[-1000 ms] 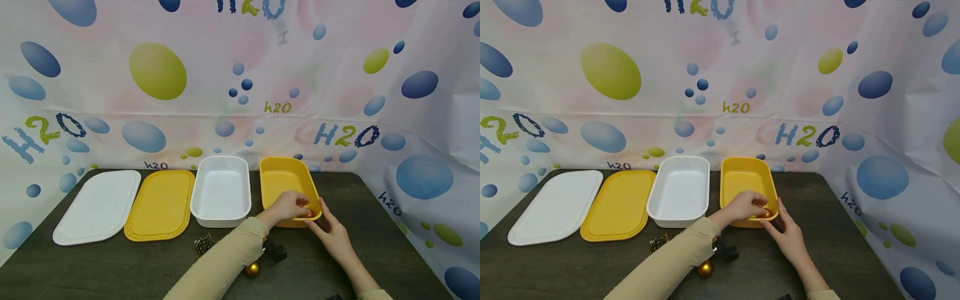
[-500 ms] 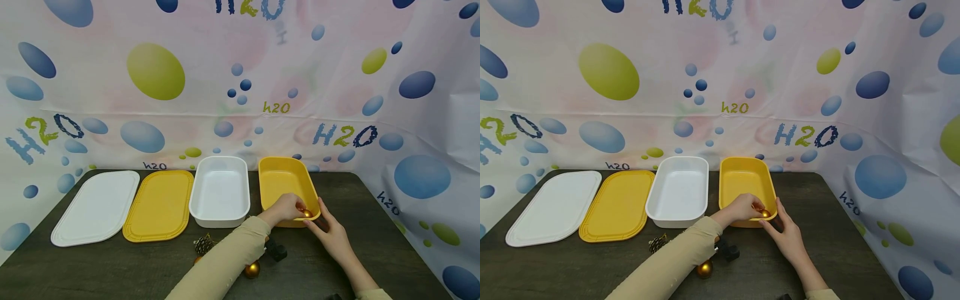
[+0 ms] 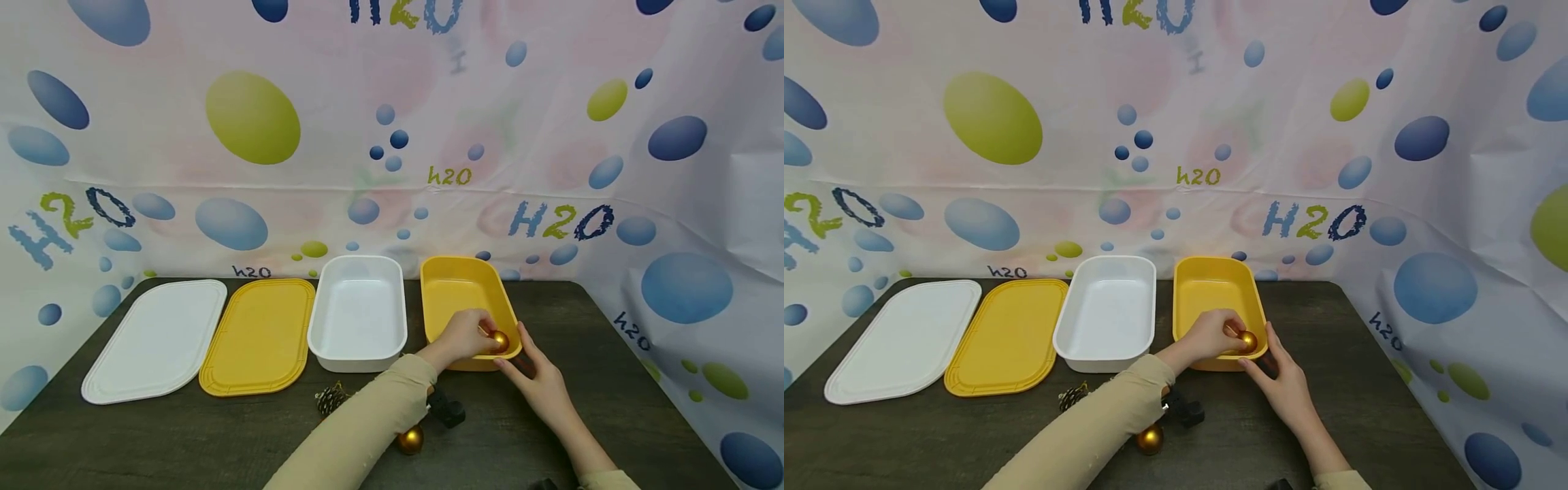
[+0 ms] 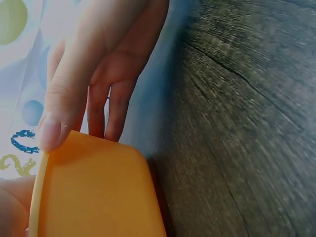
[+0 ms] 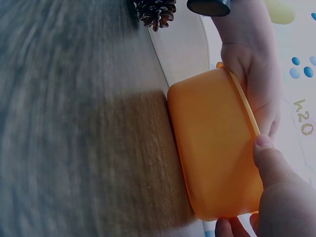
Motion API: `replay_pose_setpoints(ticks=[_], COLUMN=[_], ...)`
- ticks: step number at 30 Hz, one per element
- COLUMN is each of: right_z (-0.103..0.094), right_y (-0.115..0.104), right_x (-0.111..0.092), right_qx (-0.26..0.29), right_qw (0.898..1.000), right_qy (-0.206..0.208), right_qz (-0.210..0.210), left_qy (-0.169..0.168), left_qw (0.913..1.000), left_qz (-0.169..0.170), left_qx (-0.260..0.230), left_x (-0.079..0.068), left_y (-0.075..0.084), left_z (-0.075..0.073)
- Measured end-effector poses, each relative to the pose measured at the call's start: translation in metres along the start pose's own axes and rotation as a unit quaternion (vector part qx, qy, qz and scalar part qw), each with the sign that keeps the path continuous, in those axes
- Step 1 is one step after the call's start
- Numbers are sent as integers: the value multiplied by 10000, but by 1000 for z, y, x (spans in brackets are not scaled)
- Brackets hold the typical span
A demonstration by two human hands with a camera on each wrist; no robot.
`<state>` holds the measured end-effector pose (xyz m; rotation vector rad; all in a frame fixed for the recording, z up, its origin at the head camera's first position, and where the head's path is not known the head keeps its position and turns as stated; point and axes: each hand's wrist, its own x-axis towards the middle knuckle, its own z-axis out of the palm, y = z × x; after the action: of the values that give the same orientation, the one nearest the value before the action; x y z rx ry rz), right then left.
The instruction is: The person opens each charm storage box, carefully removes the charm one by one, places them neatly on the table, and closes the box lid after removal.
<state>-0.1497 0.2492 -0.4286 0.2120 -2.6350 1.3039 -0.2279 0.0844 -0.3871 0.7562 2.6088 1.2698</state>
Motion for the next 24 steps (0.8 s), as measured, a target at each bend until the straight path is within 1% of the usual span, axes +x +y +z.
replay_pose_setpoints(ticks=[4, 9, 11, 15, 20, 24], right_z=[0, 1, 1, 1, 1, 1], right_y=[-1, 0, 1, 2, 1, 1], right_x=[0, 0, 0, 1, 1, 1], right_qx=[35, 55, 45, 5, 41, 51], right_qw=[10000, 10000, 10000, 10000, 10000, 9999], right_qy=[-3, 17, 14, -11, -56, -82], right_qz=[12, -1, 18, 46, 41, 64], left_qy=[241, 339, 290, 72, -234, -434], left_qw=[9985, 9964, 9957, 9957, 9953, 9937], left_qz=[116, 320, 429, 657, 858, 952], left_qx=[-472, -712, -765, -648, -385, -401], left_x=[-4, -10, -14, -27, -51, -73], left_y=[1, 6, 7, 10, 8, 6], left_z=[-3, -13, -19, -36, -56, -67])
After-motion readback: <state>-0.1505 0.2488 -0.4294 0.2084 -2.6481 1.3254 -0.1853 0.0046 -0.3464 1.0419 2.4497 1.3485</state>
